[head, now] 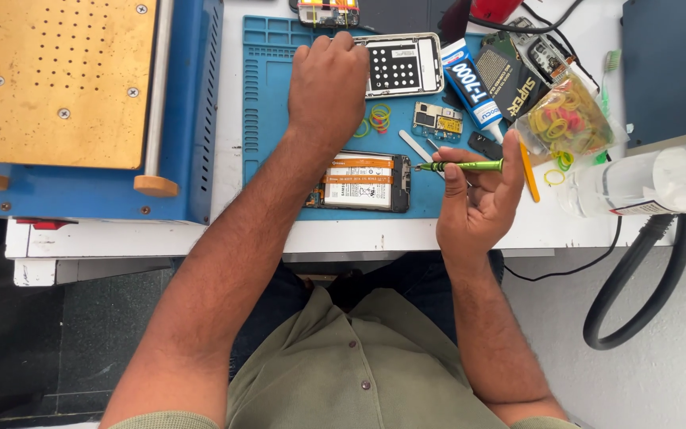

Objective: The person works on a disassembled mobile phone on a blue mat, using tweezers to adjust internal components and a screwdriver to remove screws. They handle a small black plastic part and continue manipulating the phone's internals.

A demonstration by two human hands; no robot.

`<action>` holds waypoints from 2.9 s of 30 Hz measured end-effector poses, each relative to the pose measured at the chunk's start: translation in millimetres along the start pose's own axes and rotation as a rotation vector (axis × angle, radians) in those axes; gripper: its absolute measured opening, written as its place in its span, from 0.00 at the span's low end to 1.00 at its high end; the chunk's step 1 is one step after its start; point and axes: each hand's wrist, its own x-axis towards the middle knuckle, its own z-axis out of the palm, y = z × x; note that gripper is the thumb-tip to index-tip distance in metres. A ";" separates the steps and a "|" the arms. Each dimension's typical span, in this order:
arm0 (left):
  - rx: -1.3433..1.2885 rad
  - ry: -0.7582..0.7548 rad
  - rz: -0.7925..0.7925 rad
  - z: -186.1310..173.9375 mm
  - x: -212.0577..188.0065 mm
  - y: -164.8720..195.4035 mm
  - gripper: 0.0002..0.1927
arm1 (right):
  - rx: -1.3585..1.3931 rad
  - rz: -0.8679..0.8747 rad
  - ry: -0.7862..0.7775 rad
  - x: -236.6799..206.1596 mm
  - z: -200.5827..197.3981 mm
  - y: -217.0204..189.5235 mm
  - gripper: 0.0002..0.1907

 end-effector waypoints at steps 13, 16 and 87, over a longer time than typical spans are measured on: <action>-1.356 -0.537 -0.228 -37.3 -1.4 31.3 0.11 | 0.117 -0.058 0.171 3.4 -8.9 -7.3 0.38; -1.523 -0.632 -0.290 -35.7 -5.3 34.5 0.13 | 0.097 -0.125 0.205 11.7 -15.4 -18.3 0.38; -0.286 0.224 -0.095 13.1 -9.5 -0.9 0.06 | -0.359 -0.137 -0.288 70.4 5.9 -26.3 0.24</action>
